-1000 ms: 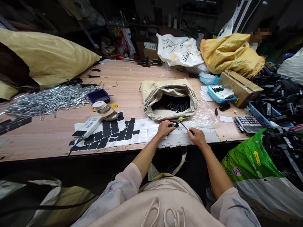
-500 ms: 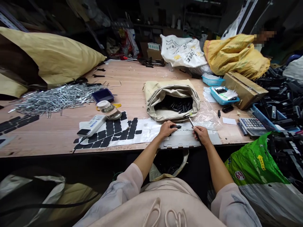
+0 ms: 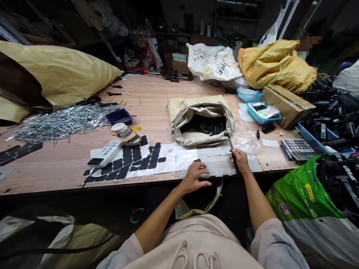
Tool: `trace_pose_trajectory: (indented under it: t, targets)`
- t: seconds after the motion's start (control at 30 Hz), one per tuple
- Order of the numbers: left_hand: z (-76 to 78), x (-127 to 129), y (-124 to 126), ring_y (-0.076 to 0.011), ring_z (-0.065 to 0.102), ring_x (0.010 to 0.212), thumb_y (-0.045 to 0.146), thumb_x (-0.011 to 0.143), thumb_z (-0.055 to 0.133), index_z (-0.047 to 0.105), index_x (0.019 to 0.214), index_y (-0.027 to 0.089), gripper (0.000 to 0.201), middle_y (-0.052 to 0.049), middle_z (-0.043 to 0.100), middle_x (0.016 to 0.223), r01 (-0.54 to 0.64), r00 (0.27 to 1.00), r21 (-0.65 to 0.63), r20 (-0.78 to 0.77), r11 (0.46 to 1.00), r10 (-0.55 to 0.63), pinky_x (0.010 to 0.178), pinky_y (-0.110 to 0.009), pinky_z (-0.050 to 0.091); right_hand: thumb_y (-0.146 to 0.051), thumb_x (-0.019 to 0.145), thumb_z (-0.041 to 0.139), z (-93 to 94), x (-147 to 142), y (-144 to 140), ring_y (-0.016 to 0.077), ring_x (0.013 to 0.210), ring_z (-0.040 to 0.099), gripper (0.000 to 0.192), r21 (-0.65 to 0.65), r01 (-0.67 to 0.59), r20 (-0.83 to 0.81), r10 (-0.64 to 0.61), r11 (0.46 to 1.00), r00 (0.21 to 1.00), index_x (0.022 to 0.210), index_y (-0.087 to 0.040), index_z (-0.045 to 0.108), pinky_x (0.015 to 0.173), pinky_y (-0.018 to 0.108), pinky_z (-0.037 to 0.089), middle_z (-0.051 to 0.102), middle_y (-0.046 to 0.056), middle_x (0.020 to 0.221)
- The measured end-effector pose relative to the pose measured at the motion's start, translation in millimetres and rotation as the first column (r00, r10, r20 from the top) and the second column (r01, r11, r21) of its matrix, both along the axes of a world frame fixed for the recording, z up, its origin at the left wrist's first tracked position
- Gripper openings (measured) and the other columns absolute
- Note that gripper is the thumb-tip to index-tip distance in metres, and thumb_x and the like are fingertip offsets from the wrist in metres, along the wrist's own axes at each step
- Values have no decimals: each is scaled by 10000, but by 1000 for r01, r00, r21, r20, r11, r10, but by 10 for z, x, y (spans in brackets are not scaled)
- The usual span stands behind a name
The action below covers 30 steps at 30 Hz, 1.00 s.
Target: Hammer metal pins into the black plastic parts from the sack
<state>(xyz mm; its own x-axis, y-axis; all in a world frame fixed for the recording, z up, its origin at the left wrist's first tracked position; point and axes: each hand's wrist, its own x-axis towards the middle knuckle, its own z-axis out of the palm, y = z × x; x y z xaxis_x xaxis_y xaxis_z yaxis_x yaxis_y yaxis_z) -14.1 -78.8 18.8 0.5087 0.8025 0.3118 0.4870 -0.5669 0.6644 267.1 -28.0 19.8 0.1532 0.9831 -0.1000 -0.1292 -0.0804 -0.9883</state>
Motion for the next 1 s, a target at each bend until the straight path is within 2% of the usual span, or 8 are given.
trace_pose_trajectory:
  t: [0.1, 0.17, 0.3, 0.43, 0.53, 0.7, 0.87, 1.0]
  targets:
    - [129, 159, 513, -227, 596, 1027, 442, 785, 829, 746, 1107, 217, 401, -72, 668, 1084, -135, 985, 9, 112, 991, 133, 936, -369, 473, -548, 800, 716, 1, -10, -7, 87, 418, 474, 393, 9, -10, 15, 10, 1000, 1000, 904, -170, 684, 348, 207, 363, 619, -12, 640]
    - [258, 281, 1007, -195, 615, 934, 396, 886, 725, 726, 1137, 188, 326, -73, 665, 1030, -302, 937, -39, 168, 952, 305, 859, -327, 499, -556, 806, 703, 5, -17, -7, 86, 416, 472, 400, 8, -19, 24, 19, 1000, 1000, 907, -170, 680, 349, 209, 364, 619, -12, 644]
    - [465, 486, 1935, -220, 624, 960, 341, 927, 645, 717, 1121, 159, 275, -97, 653, 1011, -643, 757, -88, 77, 761, 649, 887, -331, 490, -581, 805, 682, 17, -34, 4, 87, 408, 468, 419, -3, 7, 52, -7, 1000, 999, 897, -173, 667, 343, 211, 369, 604, -19, 627]
    - [449, 550, 2378, -284, 610, 1084, 301, 903, 651, 717, 1073, 151, 236, -152, 635, 1149, -736, 677, -134, -140, 664, 723, 907, -358, 479, -584, 796, 690, 21, -42, 17, 84, 394, 458, 425, -4, -1, 40, 1, 1000, 999, 887, -169, 664, 330, 208, 362, 604, -19, 613]
    - [355, 478, 2415, -295, 606, 1097, 276, 890, 664, 720, 1058, 165, 209, -156, 627, 1176, -726, 686, -153, -214, 670, 695, 905, -366, 476, -575, 797, 696, 19, -37, 20, 82, 389, 455, 419, -7, 1, 12, -1, 1000, 1000, 884, -166, 665, 323, 205, 356, 609, -18, 613]
    - [308, 229, 2092, -254, 599, 1038, 293, 892, 691, 733, 1014, 199, 159, -91, 651, 1034, -655, 756, -69, -35, 753, 654, 883, -342, 474, -564, 798, 704, 26, -26, 12, 87, 392, 462, 405, -9, 2, 0, -2, 1000, 1000, 882, -169, 666, 322, 209, 361, 616, -14, 615]
    - [184, 152, 1404, -198, 598, 935, 296, 861, 745, 753, 1040, 237, 189, -34, 675, 952, -293, 946, 15, 147, 956, 288, 848, -318, 479, -549, 810, 699, 29, -27, 6, 88, 401, 465, 383, 7, 1, 8, -2, 1000, 1000, 873, -172, 668, 332, 209, 362, 616, -14, 617]
    - [-59, 220, 1100, -207, 582, 928, 261, 826, 765, 778, 996, 227, 173, -35, 678, 912, -193, 981, -48, 7, 980, 193, 849, -335, 476, -563, 803, 700, 35, -52, -2, 86, 413, 466, 394, 9, 12, 32, -12, 1000, 999, 877, -178, 656, 345, 205, 366, 618, -18, 632]
